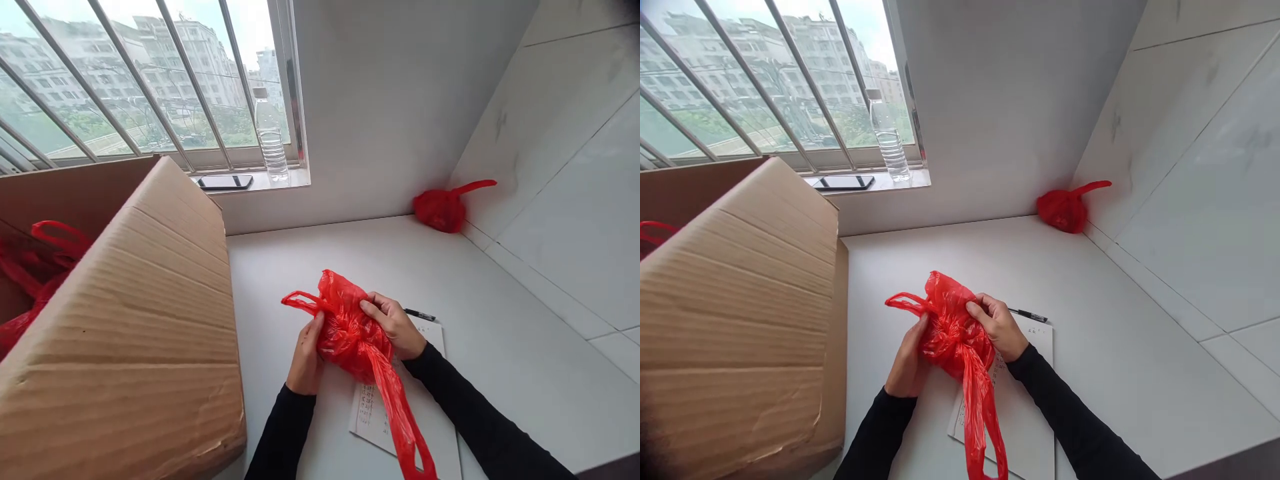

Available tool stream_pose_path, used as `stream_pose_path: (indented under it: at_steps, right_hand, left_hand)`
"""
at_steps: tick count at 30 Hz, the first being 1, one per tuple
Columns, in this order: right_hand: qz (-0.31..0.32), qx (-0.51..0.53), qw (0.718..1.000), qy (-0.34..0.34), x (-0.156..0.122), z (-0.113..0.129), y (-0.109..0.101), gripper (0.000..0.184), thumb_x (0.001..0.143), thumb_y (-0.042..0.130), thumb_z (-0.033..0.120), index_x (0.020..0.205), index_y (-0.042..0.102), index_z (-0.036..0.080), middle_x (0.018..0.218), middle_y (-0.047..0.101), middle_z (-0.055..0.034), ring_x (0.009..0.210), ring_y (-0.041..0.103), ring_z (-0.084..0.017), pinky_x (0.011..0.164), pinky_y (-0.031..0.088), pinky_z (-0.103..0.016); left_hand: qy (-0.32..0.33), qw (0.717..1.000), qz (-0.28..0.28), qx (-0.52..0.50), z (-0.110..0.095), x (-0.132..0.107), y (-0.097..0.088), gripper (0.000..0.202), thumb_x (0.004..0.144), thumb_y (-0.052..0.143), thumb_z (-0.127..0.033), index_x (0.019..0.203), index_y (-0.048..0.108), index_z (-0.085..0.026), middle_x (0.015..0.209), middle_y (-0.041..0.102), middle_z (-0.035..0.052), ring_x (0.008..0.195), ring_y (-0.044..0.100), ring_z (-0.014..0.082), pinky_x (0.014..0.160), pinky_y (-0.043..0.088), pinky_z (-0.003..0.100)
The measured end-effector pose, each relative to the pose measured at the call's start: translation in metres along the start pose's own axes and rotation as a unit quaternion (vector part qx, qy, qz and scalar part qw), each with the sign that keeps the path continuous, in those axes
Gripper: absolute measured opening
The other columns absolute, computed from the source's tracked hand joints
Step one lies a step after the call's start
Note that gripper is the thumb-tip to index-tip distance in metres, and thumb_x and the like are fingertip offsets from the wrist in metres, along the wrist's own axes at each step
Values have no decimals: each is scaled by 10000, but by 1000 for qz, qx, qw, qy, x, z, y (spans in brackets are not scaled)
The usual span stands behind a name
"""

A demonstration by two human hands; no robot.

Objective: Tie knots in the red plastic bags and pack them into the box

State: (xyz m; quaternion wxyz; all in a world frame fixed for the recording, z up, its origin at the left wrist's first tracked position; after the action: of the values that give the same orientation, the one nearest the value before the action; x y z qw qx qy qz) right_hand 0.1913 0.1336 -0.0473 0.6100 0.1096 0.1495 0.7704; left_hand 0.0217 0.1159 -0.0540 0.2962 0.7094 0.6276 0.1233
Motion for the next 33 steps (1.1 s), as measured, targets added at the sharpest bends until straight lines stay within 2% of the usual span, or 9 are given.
stream_pose_path:
  at_steps: [4, 8, 11, 15, 20, 22, 26, 30, 33]
  right_hand:
    - [28, -4, 999, 25, -3, 1, 1, 276, 901, 665, 432, 1084, 625, 229, 928, 666, -10, 798, 635, -157, 753, 522, -286]
    - [37, -50, 998, 31, -7, 2, 2, 269, 887, 663, 464, 959, 652, 205, 860, 649, -14, 754, 612, -168, 714, 508, -293]
    - [39, -63, 997, 28, -8, 3, 2, 291, 902, 624, 493, 888, 659, 204, 846, 648, -20, 725, 598, -171, 704, 500, -302]
    - [35, -48, 998, 30, -10, 3, 1, 250, 883, 650, 461, 870, 654, 211, 833, 656, -17, 720, 606, -179, 684, 491, -296]
    - [43, -27, 998, 37, -11, 0, 1, 207, 895, 653, 414, 974, 644, 223, 891, 669, -15, 763, 625, -171, 720, 500, -287]
    - [31, -48, 998, 23, -10, 0, -1, 223, 897, 657, 425, 998, 630, 228, 915, 672, -16, 774, 623, -167, 710, 500, -279]
    - [-1, -114, 993, -3, -10, 0, -5, 239, 890, 665, 451, 897, 615, 218, 829, 646, -7, 717, 584, -159, 640, 474, -266]
    - [8, -143, 990, -19, -9, 2, -6, 264, 920, 612, 465, 844, 627, 212, 787, 617, 1, 682, 541, -145, 610, 440, -253]
    - [0, -127, 992, -15, -10, 3, -5, 242, 910, 625, 465, 906, 639, 223, 864, 643, -10, 741, 571, -162, 651, 464, -263]
  left_hand:
    - [19, 996, 11, 84, 0, -3, 0, 293, 764, 778, -335, 1003, 720, -176, 935, 741, 69, 822, 672, 231, 751, 509, 314]
    - [38, 987, 11, 153, 2, -7, 0, 145, 745, 774, -324, 765, 716, -192, 788, 709, 45, 720, 625, 217, 631, 475, 291]
    - [35, 983, 1, 182, 4, -7, -2, 181, 731, 776, -315, 653, 666, -195, 676, 638, 20, 633, 548, 182, 590, 444, 282]
    - [27, 979, -6, 201, 6, -5, -5, 211, 751, 761, -352, 685, 653, -182, 679, 612, 23, 631, 520, 175, 579, 423, 278]
    - [44, 979, -5, 201, 4, -5, -4, 191, 770, 735, -344, 698, 660, -184, 713, 632, 26, 691, 552, 188, 652, 459, 286]
    - [47, 979, -7, 200, 4, -6, -2, 196, 770, 735, -343, 693, 661, -180, 713, 640, 27, 690, 556, 185, 658, 461, 284]
    - [42, 981, -10, 187, 2, -7, 2, 243, 773, 748, -404, 839, 697, -176, 743, 667, 31, 695, 580, 189, 641, 463, 282]
    - [44, 982, -25, 182, 1, -7, 4, 289, 758, 762, -439, 745, 676, -163, 683, 640, 18, 628, 553, 165, 603, 442, 271]
    - [49, 980, -27, 191, 3, -7, 2, 276, 764, 754, -425, 694, 671, -172, 642, 620, 10, 582, 517, 153, 589, 430, 274]
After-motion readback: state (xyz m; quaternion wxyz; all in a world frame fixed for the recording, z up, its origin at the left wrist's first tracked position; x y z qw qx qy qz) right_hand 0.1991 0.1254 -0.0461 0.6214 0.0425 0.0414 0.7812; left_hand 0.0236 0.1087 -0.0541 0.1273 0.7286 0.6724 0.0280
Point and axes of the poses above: each hand's wrist, its own x-axis towards the middle knuckle, its own y-axis out of the palm, z = x × y, the point moved 2 cm from there along x, towards the middle knuckle
